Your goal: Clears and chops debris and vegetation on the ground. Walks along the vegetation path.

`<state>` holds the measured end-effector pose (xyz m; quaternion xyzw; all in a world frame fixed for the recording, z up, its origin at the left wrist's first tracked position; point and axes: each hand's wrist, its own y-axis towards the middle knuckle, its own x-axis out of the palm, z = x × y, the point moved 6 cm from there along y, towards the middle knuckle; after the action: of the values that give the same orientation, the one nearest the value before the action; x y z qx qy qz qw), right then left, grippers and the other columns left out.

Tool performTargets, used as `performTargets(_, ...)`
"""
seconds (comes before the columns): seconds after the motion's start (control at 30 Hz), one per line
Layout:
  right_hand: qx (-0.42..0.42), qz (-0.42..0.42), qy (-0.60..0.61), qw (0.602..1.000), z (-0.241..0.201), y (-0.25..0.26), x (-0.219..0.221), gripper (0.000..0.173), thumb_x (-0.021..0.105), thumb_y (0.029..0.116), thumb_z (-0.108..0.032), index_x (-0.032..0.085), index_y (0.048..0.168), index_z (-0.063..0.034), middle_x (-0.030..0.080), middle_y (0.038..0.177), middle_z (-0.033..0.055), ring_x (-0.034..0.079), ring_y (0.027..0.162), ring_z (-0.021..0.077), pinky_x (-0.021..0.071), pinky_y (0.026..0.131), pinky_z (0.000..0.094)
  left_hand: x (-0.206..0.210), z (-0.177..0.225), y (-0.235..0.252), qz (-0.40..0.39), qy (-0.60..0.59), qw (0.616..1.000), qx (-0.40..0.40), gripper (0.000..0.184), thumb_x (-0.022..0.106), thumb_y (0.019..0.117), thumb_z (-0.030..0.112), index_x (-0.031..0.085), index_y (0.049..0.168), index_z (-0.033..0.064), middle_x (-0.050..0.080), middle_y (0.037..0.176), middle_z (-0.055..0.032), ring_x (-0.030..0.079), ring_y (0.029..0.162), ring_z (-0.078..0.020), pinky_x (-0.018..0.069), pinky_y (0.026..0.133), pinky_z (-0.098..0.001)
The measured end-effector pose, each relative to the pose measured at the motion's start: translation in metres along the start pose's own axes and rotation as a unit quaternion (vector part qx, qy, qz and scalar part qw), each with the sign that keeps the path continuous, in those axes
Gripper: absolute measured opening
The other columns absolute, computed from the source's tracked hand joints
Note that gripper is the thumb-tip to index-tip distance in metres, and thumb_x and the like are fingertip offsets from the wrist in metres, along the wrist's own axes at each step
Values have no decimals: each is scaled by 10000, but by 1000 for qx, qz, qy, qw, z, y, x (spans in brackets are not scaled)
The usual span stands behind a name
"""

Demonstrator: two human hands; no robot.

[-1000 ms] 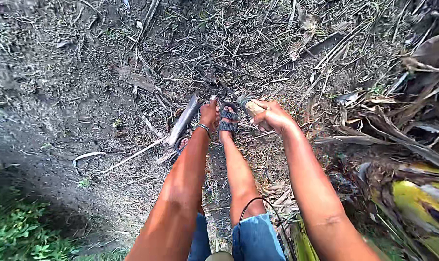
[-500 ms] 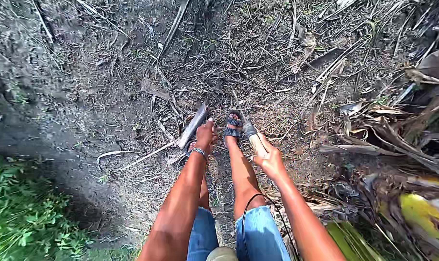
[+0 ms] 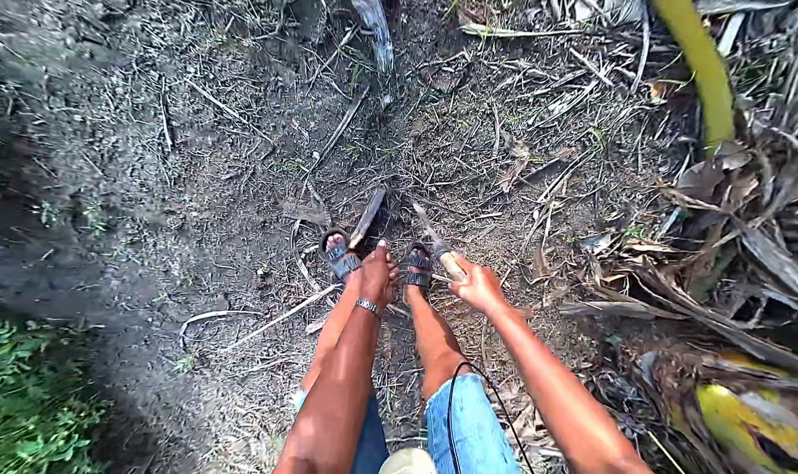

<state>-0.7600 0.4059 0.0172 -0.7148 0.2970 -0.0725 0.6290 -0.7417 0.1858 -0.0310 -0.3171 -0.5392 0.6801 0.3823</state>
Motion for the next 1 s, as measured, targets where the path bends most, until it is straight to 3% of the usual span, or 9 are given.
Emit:
performTargets(0.2,-219,234,-66,945,-20,-80,-127,616,718,774,-176,669,1382,-88,758,1087,176,745,919,372,584,778,614,9,44,19,-44,-15,999,8,390,320,1139,322,478,858,102,470,609,13,439,470,-88,390,451,-216)
performTargets(0.27,-216,260,-62,939,-43,-78,-148,581,701,763,-194,701,1333,-85,767,1026,168,745,872,357,583,746,611,4,57,30,-42,-15,999,3,389,330,1137,308,485,849,97,473,597,11,437,458,-86,389,444,-216)
performTargets(0.33,-166,236,-70,955,-74,-40,-153,601,738,780,-164,677,1375,-109,749,949,212,712,819,421,534,705,671,-12,62,40,-37,-20,999,1,392,340,1134,321,493,848,102,470,603,12,425,458,-86,378,439,-216)
performTargets(0.43,-55,178,-90,978,-124,95,-135,623,755,805,-162,648,1417,-198,739,1039,256,694,967,503,503,785,738,-39,70,58,-40,-44,998,-8,397,342,1134,323,484,830,112,462,606,12,419,454,-87,373,431,-213)
performTargets(0.53,36,158,-97,982,-161,185,-88,674,714,827,-214,579,1487,-250,729,1150,227,685,1077,464,517,849,694,-63,89,73,-22,-55,998,-19,363,339,1137,270,489,857,95,477,618,0,435,454,-91,395,432,-210)
performTargets(0.6,67,161,-75,982,-151,175,-42,745,708,832,-204,500,1546,-246,728,1128,247,691,1042,478,519,826,699,-81,90,65,-42,-45,998,-29,316,341,1131,251,514,918,94,490,655,4,453,490,-91,414,465,-216)
performTargets(0.67,68,192,-33,979,-153,185,-20,815,741,848,-173,406,1591,-192,690,1181,289,673,1042,515,510,827,722,-80,125,76,-91,-36,995,7,315,316,1129,211,528,934,81,511,684,2,475,521,-95,438,496,-225)
performTargets(0.8,93,165,66,980,-185,194,49,925,701,914,-143,164,1666,-157,536,1427,321,599,1212,522,484,991,687,-89,168,64,-173,24,983,57,363,294,1097,188,595,932,69,579,759,-14,539,622,-112,489,598,-264)
performTargets(1.0,59,217,216,950,-214,205,42,918,727,906,-145,198,1655,-102,634,1319,302,646,1149,503,502,952,698,-71,202,79,-203,104,970,86,266,327,1097,162,572,1134,66,568,827,21,548,678,-70,503,658,-235)
